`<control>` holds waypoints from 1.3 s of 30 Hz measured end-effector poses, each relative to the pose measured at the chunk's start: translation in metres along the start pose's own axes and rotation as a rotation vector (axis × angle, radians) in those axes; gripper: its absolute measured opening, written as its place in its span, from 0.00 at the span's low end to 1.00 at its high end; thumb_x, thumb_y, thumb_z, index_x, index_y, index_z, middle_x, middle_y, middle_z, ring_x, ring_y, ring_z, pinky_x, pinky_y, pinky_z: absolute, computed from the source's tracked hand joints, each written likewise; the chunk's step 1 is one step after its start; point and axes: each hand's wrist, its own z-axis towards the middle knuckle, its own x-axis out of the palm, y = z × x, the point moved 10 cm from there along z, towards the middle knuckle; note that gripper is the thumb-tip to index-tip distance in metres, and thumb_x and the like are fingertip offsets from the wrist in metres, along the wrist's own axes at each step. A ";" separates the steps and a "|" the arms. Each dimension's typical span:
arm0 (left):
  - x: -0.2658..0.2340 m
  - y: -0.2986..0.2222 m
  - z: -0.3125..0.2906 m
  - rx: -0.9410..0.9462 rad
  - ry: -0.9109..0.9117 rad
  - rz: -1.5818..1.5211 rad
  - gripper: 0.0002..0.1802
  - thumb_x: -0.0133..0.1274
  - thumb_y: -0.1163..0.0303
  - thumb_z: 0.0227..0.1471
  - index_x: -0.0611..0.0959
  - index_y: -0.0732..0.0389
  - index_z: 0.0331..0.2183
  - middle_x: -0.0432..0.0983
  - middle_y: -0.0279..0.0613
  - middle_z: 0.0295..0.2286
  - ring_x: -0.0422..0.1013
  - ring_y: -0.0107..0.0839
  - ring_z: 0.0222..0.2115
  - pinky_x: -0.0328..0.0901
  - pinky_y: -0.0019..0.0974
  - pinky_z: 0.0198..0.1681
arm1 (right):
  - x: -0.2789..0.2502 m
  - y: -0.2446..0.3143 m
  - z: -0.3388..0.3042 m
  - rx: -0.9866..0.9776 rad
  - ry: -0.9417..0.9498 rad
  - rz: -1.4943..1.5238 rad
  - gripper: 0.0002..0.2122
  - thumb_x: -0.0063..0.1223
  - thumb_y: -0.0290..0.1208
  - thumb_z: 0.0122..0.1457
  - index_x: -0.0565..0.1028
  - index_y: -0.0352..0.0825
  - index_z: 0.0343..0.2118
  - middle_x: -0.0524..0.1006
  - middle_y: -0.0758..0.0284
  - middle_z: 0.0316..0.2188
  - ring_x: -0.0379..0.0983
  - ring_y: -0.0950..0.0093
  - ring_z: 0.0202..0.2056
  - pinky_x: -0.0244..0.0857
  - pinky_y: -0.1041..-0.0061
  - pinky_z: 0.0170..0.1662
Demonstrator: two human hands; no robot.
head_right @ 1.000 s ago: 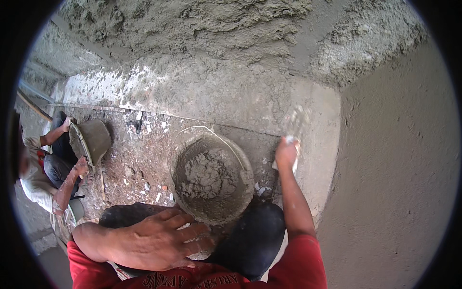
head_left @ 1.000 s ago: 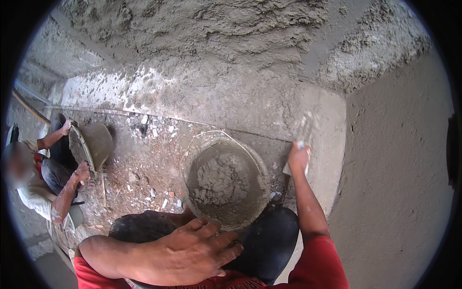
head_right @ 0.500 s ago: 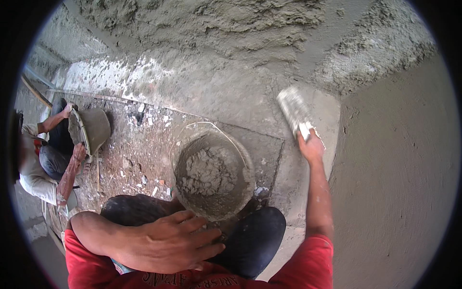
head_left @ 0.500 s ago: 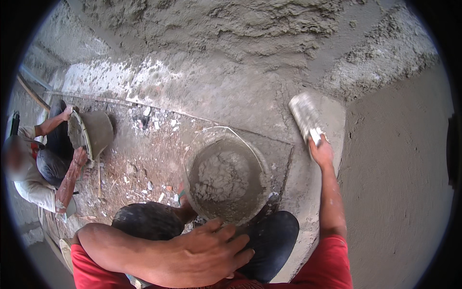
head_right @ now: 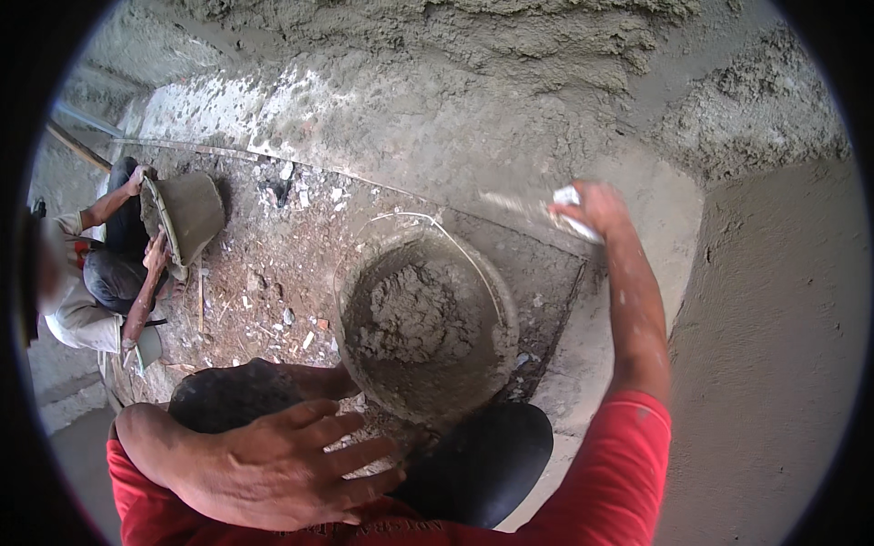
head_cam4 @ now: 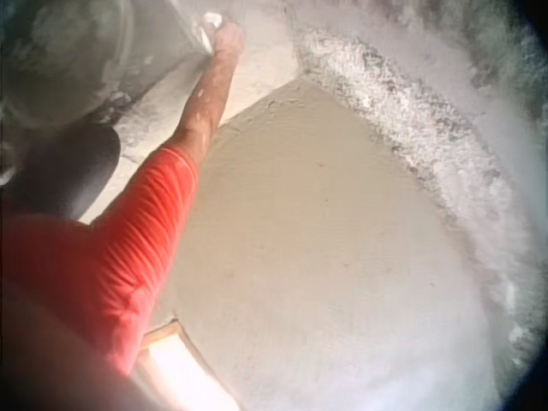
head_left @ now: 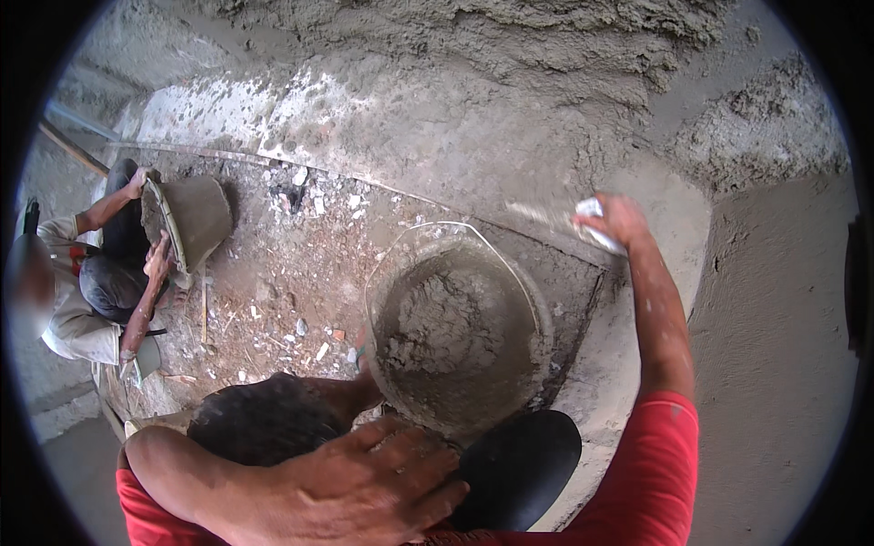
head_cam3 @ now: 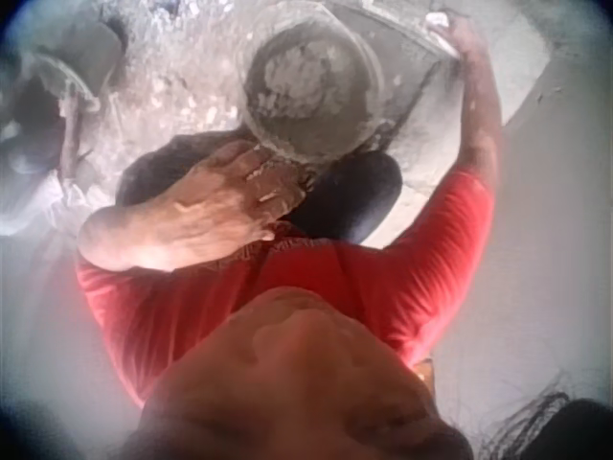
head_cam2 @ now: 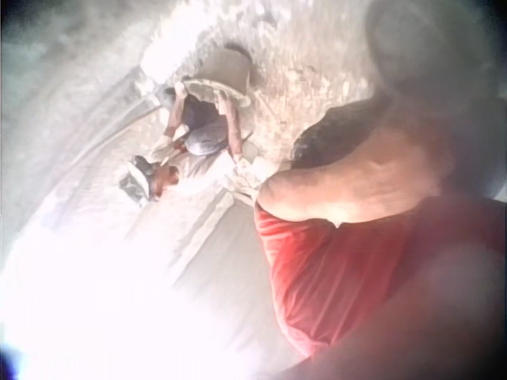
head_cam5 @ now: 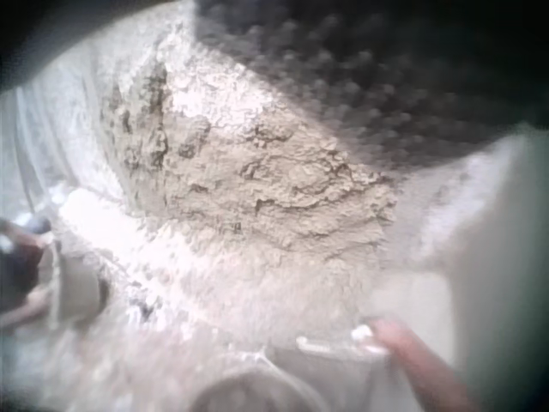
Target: The person applies plaster around a window frame and on a rough wall using a brush and a trowel, dipping the tools into buckets of wet plaster.
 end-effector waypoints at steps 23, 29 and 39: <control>0.015 0.013 -0.012 -0.035 -0.034 -0.045 0.27 0.50 0.52 0.57 0.74 0.58 0.53 0.70 0.47 0.51 0.69 0.46 0.50 0.65 0.48 0.53 | 0.008 0.111 0.069 -0.041 0.159 -0.007 0.37 0.51 0.72 0.49 0.80 0.37 0.42 0.82 0.58 0.36 0.79 0.62 0.40 0.71 0.60 0.45; 0.003 0.018 -0.012 -0.045 -0.057 -0.052 0.25 0.50 0.53 0.58 0.75 0.58 0.52 0.70 0.47 0.52 0.69 0.46 0.50 0.64 0.47 0.54 | -0.018 0.035 0.075 0.294 -0.031 0.611 0.32 0.58 0.62 0.51 0.79 0.30 0.40 0.81 0.55 0.34 0.79 0.62 0.37 0.70 0.63 0.43; 0.004 0.049 -0.040 -0.124 -0.119 -0.138 0.25 0.52 0.53 0.56 0.76 0.58 0.51 0.71 0.46 0.49 0.70 0.44 0.49 0.65 0.47 0.52 | 0.001 0.024 -0.032 -0.115 0.247 -0.182 0.30 0.58 0.69 0.43 0.82 0.44 0.35 0.81 0.56 0.27 0.78 0.54 0.34 0.72 0.57 0.40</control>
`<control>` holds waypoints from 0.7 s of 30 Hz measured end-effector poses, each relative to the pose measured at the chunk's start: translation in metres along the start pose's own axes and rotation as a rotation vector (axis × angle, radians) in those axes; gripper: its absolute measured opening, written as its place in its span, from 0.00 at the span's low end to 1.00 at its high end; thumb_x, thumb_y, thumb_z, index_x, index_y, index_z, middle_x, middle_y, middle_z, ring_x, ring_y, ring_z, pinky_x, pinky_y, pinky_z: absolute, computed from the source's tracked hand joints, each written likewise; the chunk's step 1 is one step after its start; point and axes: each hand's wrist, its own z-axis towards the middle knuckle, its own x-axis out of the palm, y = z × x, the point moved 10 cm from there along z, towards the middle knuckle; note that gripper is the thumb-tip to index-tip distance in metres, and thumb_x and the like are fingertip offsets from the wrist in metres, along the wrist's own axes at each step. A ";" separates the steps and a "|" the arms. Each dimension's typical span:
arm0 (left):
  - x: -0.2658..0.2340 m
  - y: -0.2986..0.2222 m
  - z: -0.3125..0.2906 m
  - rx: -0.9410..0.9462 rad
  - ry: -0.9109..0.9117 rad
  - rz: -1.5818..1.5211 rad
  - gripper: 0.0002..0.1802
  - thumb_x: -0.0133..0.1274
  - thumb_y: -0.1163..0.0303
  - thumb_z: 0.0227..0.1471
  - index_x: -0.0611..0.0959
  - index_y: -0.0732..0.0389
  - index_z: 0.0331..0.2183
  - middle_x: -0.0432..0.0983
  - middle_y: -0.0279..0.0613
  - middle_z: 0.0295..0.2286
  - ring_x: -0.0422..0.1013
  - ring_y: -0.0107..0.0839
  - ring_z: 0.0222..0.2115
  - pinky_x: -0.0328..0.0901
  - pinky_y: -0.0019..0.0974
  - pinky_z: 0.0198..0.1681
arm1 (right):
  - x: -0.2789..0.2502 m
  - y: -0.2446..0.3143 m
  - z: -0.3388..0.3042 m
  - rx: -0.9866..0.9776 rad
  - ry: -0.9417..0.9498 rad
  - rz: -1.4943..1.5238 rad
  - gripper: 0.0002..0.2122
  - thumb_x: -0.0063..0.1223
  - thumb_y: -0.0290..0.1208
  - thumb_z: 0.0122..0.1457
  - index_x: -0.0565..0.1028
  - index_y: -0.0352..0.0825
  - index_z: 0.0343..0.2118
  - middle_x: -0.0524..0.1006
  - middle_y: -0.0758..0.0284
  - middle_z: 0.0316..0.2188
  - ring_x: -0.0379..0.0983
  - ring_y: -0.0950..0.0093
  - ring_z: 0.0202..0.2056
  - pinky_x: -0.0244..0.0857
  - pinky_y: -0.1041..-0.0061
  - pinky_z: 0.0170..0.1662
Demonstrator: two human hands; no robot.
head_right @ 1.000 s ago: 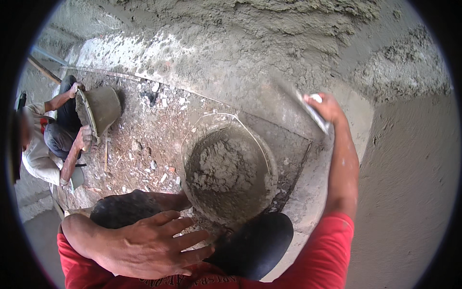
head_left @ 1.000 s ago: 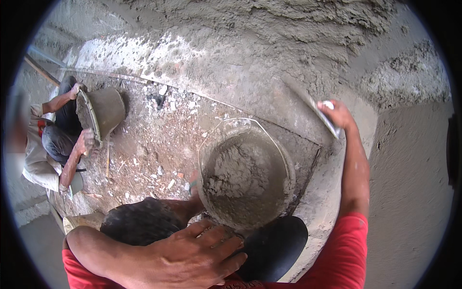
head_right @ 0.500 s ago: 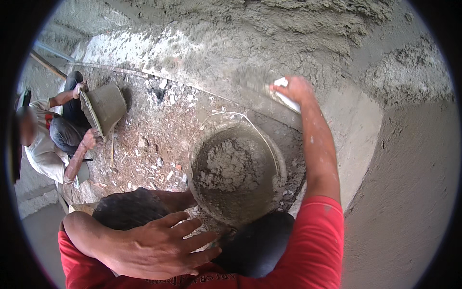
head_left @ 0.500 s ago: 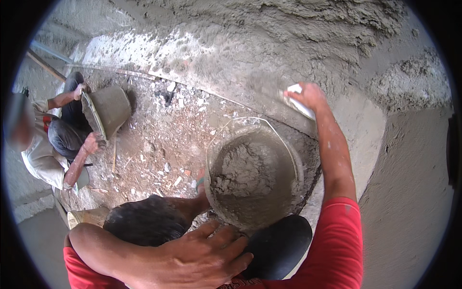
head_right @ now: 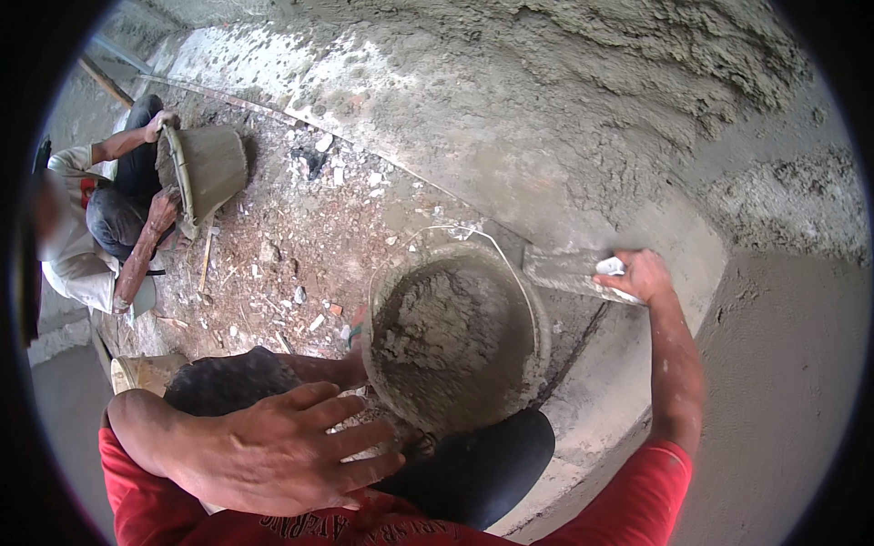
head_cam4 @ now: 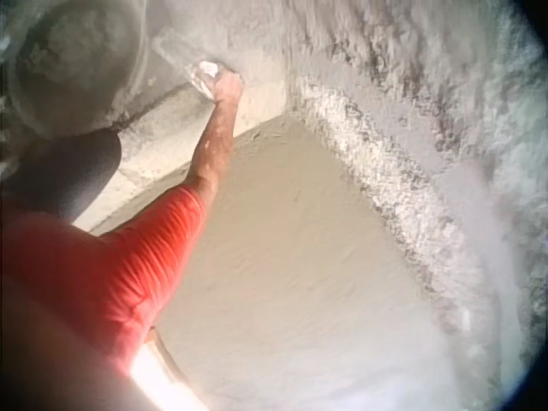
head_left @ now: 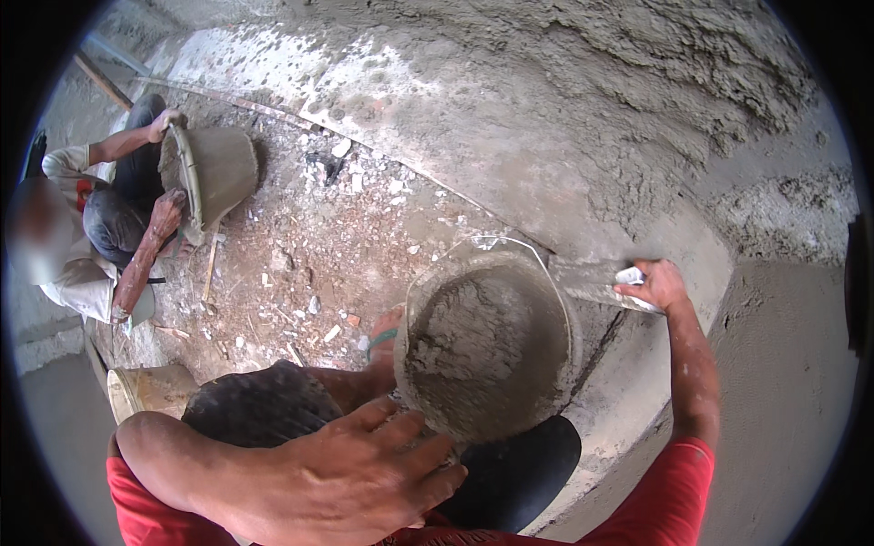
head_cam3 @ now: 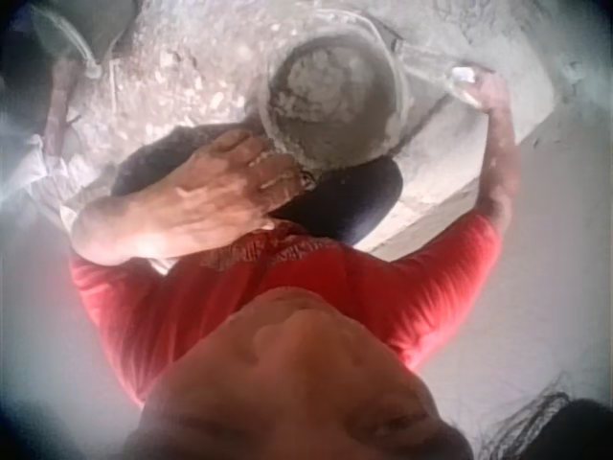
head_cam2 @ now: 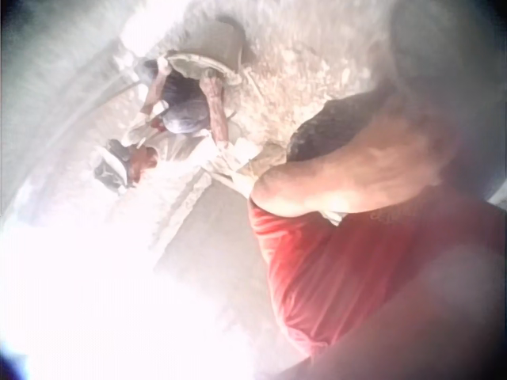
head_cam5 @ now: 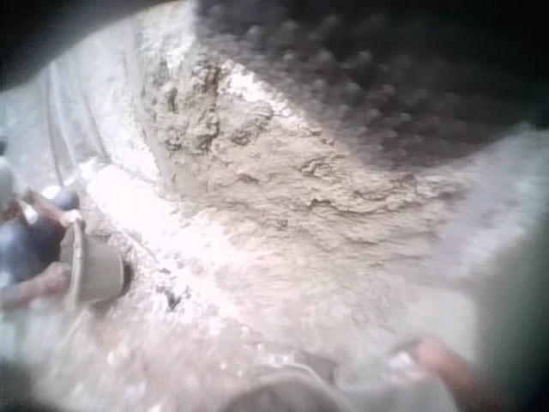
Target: The person applies plaster around a window frame and on a rough wall using a brush and a trowel, dipping the tools into buckets of wet plaster.
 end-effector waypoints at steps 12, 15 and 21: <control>0.000 -0.026 0.010 0.066 -0.026 0.106 0.27 0.53 0.56 0.54 0.76 0.61 0.51 0.70 0.49 0.50 0.69 0.44 0.49 0.64 0.46 0.52 | -0.075 0.184 0.178 -0.004 -0.171 0.261 0.36 0.56 0.69 0.47 0.79 0.40 0.47 0.81 0.57 0.41 0.77 0.58 0.45 0.70 0.58 0.48; -0.004 -0.025 0.004 0.055 -0.083 0.116 0.26 0.54 0.58 0.53 0.76 0.61 0.50 0.71 0.49 0.50 0.69 0.43 0.49 0.64 0.45 0.52 | -0.074 0.173 0.187 0.114 -0.137 0.553 0.37 0.55 0.68 0.49 0.79 0.34 0.46 0.80 0.54 0.42 0.77 0.58 0.45 0.70 0.61 0.47; -0.023 -0.027 -0.019 0.047 -0.204 0.116 0.24 0.55 0.60 0.51 0.77 0.61 0.48 0.71 0.49 0.48 0.68 0.42 0.48 0.63 0.44 0.52 | -0.055 0.113 0.150 0.112 -0.249 0.453 0.38 0.54 0.67 0.51 0.76 0.31 0.49 0.80 0.51 0.42 0.77 0.56 0.45 0.70 0.62 0.48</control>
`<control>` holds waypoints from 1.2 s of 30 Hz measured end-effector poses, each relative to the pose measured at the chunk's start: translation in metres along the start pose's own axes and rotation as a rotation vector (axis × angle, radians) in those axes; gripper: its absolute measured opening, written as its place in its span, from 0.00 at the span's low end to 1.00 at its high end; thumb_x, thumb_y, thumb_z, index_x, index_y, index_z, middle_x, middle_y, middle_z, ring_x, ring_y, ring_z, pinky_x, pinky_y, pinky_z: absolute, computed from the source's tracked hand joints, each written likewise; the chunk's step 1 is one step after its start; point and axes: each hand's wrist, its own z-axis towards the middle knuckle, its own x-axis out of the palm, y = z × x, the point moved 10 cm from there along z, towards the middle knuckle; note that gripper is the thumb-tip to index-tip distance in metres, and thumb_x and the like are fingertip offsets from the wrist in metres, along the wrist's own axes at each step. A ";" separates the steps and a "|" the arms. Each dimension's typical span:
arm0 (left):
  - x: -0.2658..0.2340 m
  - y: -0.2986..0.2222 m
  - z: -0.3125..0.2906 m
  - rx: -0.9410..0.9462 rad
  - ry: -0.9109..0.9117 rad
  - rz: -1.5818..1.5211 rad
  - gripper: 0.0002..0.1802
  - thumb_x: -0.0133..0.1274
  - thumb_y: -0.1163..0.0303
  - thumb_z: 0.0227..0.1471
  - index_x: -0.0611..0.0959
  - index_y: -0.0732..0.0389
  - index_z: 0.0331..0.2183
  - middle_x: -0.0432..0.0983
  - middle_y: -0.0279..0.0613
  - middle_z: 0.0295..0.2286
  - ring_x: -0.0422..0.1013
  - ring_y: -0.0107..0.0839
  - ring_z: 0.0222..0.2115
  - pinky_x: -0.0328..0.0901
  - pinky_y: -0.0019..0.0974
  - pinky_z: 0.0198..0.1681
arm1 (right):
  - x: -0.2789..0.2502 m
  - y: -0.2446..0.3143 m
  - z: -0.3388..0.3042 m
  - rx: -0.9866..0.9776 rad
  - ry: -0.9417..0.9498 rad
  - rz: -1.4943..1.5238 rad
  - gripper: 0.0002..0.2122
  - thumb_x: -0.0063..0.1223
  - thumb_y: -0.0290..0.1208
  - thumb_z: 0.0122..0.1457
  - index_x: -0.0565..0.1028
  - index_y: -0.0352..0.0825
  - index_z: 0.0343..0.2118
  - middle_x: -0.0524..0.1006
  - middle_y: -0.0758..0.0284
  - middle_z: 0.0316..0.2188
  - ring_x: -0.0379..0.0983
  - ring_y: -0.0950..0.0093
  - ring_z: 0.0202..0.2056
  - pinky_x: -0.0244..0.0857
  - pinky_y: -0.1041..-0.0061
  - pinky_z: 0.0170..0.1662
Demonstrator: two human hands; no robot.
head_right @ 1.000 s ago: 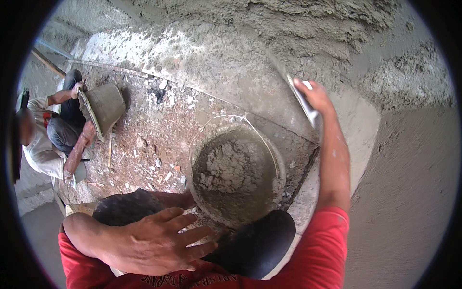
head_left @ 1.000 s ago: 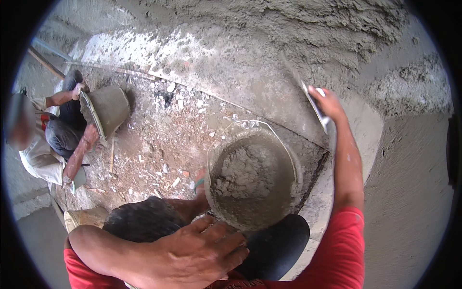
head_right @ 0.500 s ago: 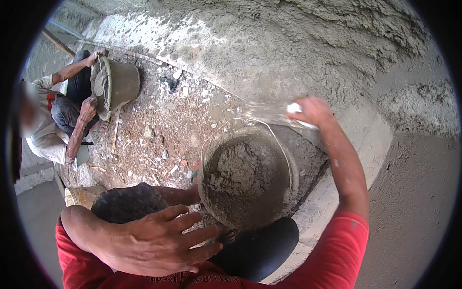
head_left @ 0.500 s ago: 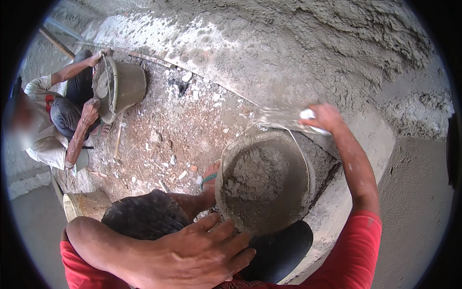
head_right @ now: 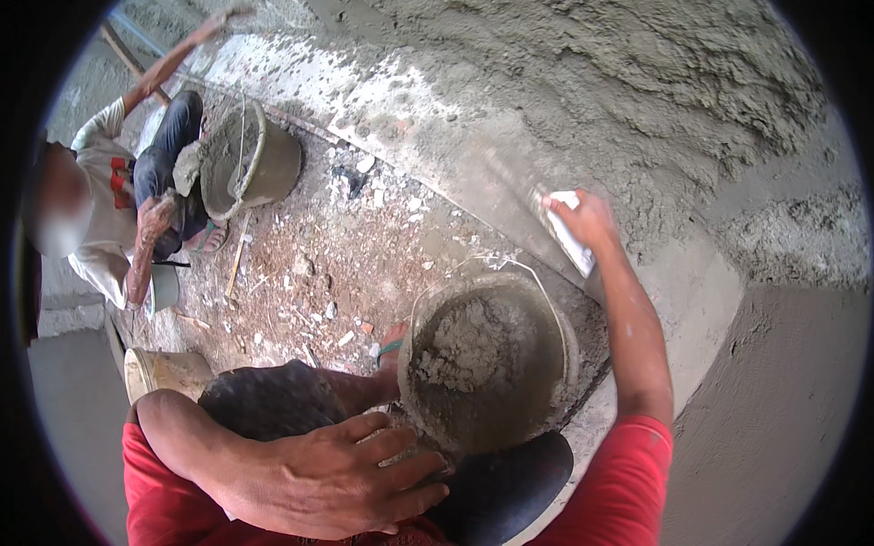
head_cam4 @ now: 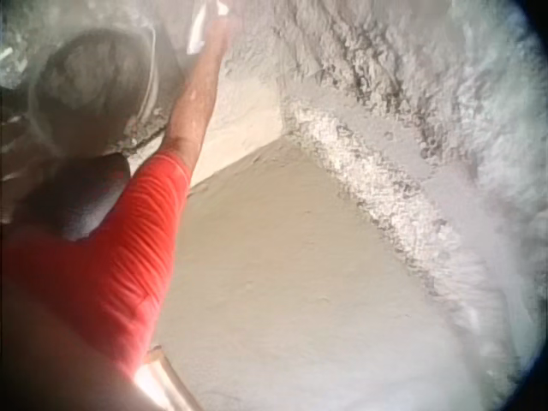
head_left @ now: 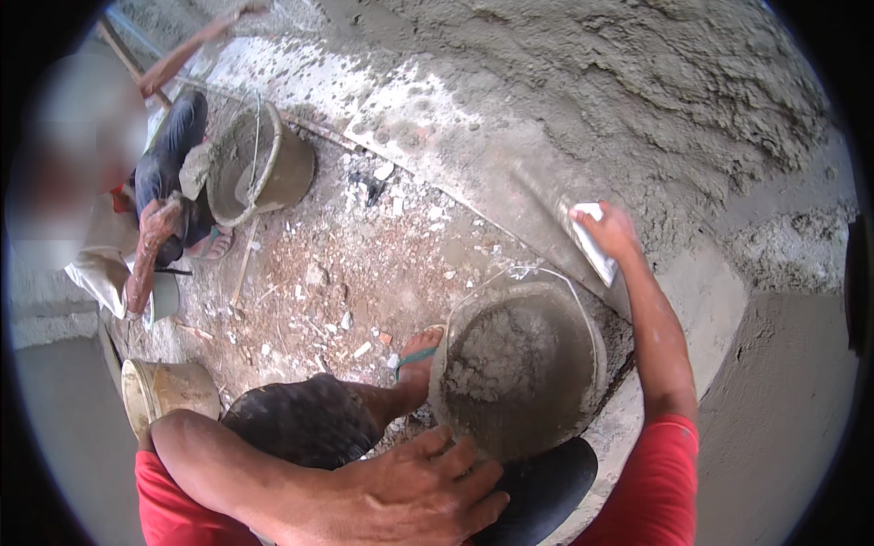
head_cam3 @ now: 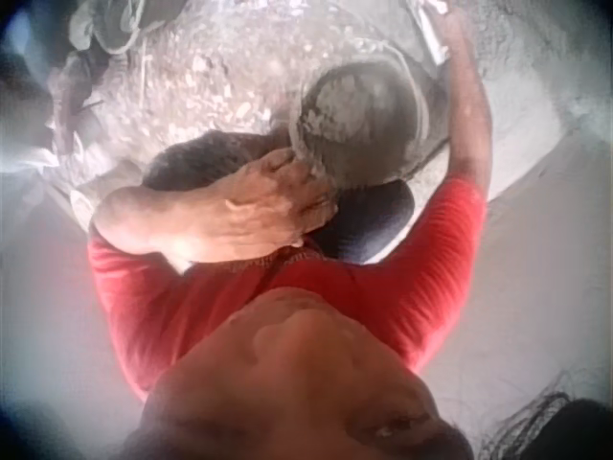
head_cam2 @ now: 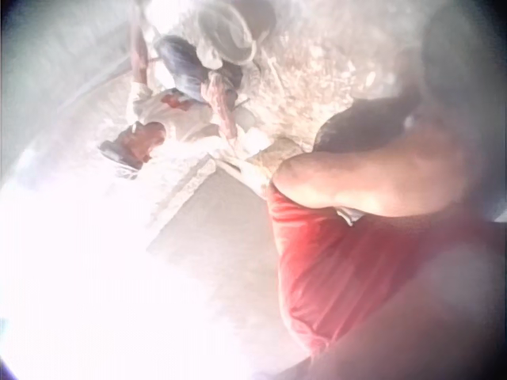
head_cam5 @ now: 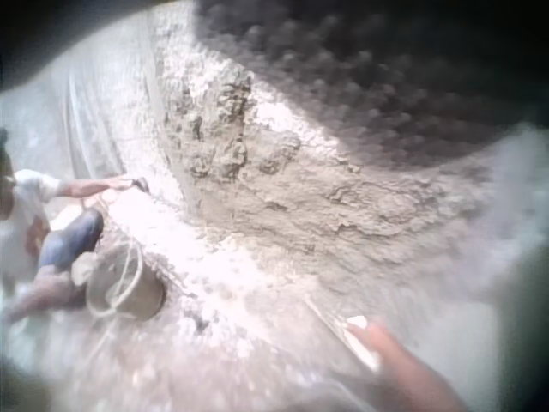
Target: The person applies plaster around a window frame and on a rough wall using a brush and a trowel, dipping the tools into buckets of wet plaster.
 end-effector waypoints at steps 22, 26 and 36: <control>0.000 0.016 0.000 0.054 0.064 0.039 0.22 0.47 0.62 0.51 0.78 0.62 0.46 0.73 0.49 0.43 0.68 0.44 0.46 0.64 0.47 0.47 | 0.080 0.195 0.050 -0.295 0.174 -0.189 0.34 0.51 0.65 0.54 0.77 0.32 0.45 0.80 0.52 0.40 0.76 0.54 0.46 0.69 0.56 0.49; 0.009 0.012 -0.001 0.083 0.084 0.164 0.24 0.46 0.61 0.52 0.77 0.62 0.48 0.71 0.51 0.47 0.66 0.47 0.49 0.62 0.48 0.49 | 0.048 0.177 0.090 -0.057 -0.033 -0.039 0.34 0.49 0.64 0.56 0.77 0.32 0.46 0.80 0.51 0.40 0.77 0.53 0.45 0.69 0.56 0.48; 0.026 0.028 -0.001 -0.020 0.345 0.066 0.24 0.46 0.61 0.52 0.79 0.66 0.46 0.72 0.53 0.49 0.66 0.50 0.50 0.62 0.50 0.50 | 0.089 0.261 0.062 -0.329 0.225 -0.178 0.33 0.51 0.59 0.58 0.72 0.30 0.52 0.78 0.52 0.47 0.76 0.55 0.47 0.69 0.59 0.50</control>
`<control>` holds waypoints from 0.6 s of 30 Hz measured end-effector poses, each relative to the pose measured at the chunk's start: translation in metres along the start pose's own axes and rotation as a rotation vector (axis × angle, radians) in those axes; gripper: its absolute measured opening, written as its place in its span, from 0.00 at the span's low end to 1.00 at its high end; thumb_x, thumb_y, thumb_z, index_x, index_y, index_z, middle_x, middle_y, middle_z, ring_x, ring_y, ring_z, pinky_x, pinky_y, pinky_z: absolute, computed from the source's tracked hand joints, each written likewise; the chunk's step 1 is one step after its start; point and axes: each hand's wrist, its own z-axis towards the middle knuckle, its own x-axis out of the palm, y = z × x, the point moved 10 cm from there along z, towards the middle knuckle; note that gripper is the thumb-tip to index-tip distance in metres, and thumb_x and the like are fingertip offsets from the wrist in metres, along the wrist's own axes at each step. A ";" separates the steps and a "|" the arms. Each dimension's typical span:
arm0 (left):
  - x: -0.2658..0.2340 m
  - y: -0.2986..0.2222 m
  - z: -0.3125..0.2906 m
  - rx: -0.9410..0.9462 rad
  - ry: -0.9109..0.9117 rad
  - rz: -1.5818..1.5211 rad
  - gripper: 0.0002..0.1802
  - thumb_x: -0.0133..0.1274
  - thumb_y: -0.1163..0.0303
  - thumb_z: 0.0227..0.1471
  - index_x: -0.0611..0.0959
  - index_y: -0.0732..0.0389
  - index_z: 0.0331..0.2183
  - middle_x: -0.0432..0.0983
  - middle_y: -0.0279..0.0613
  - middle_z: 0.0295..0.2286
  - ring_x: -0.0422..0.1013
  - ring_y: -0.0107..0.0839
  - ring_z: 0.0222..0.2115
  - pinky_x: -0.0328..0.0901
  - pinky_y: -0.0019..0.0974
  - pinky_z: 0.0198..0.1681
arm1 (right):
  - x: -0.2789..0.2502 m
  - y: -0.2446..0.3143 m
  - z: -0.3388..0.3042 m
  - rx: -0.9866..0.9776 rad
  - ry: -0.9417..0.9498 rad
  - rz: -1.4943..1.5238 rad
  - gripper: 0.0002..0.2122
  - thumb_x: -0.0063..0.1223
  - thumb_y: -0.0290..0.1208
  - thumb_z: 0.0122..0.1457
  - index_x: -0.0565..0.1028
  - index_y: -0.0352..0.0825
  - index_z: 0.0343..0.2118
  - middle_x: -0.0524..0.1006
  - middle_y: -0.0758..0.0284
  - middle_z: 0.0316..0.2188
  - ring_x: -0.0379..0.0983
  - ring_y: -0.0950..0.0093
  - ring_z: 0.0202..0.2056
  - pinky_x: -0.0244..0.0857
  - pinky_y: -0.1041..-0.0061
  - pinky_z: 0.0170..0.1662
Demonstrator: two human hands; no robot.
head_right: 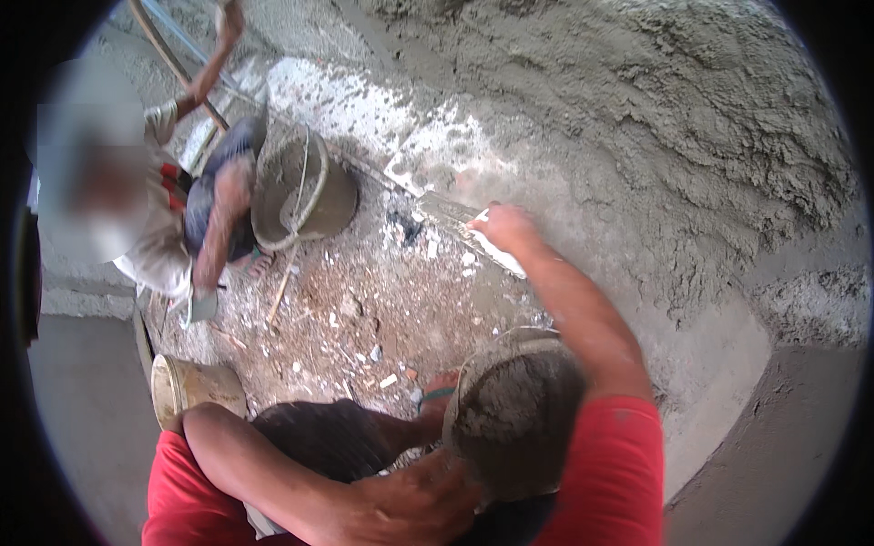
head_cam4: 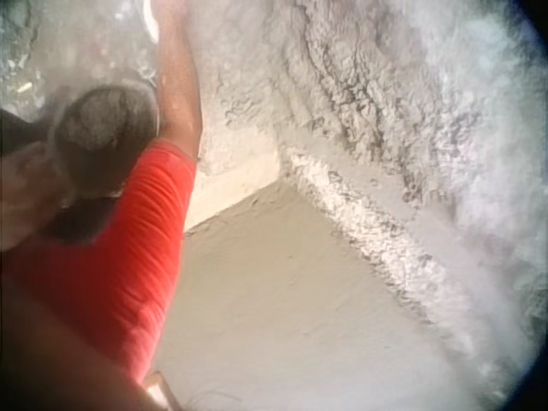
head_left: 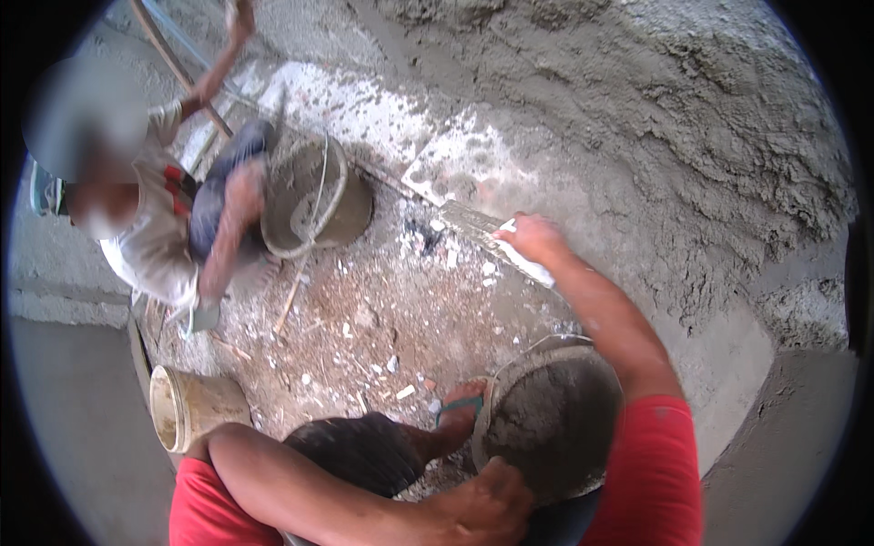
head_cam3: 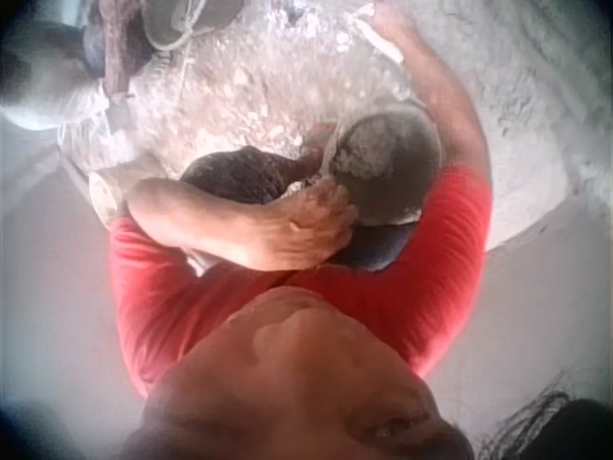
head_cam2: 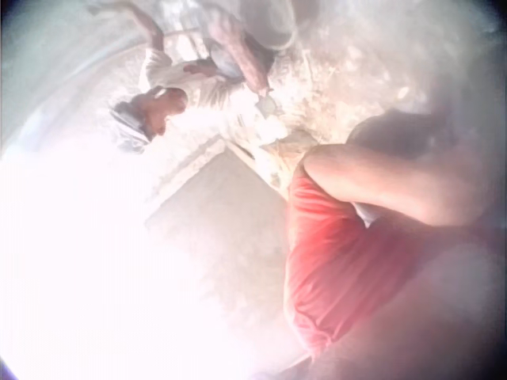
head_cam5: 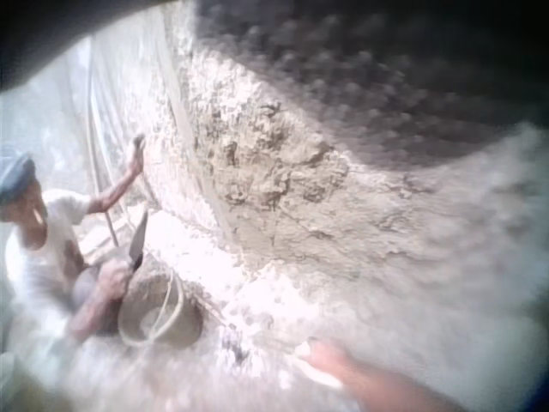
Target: The person applies plaster around a window frame and on a rough wall using a brush and a trowel, dipping the tools into buckets of wet plaster.
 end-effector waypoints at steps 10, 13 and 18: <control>0.022 0.004 0.008 -0.116 -0.055 0.162 0.24 0.45 0.62 0.54 0.82 0.69 0.45 0.72 0.60 0.50 0.66 0.58 0.53 0.61 0.61 0.54 | 0.013 0.056 0.074 0.142 -0.087 0.270 0.34 0.45 0.61 0.60 0.68 0.33 0.56 0.79 0.54 0.46 0.75 0.55 0.49 0.66 0.57 0.54; 0.029 0.006 0.011 -0.103 0.014 0.151 0.24 0.45 0.62 0.54 0.81 0.70 0.45 0.72 0.60 0.50 0.66 0.58 0.53 0.61 0.62 0.54 | 0.039 0.117 0.099 -0.085 -0.025 0.045 0.33 0.46 0.61 0.60 0.68 0.32 0.55 0.78 0.53 0.47 0.75 0.55 0.49 0.66 0.58 0.54; 0.030 0.012 0.022 -0.075 0.069 0.156 0.25 0.45 0.61 0.54 0.81 0.70 0.45 0.72 0.61 0.49 0.66 0.58 0.52 0.62 0.62 0.53 | -0.024 0.019 0.127 0.422 -0.374 0.410 0.31 0.48 0.60 0.60 0.75 0.32 0.49 0.78 0.52 0.47 0.76 0.57 0.49 0.70 0.60 0.48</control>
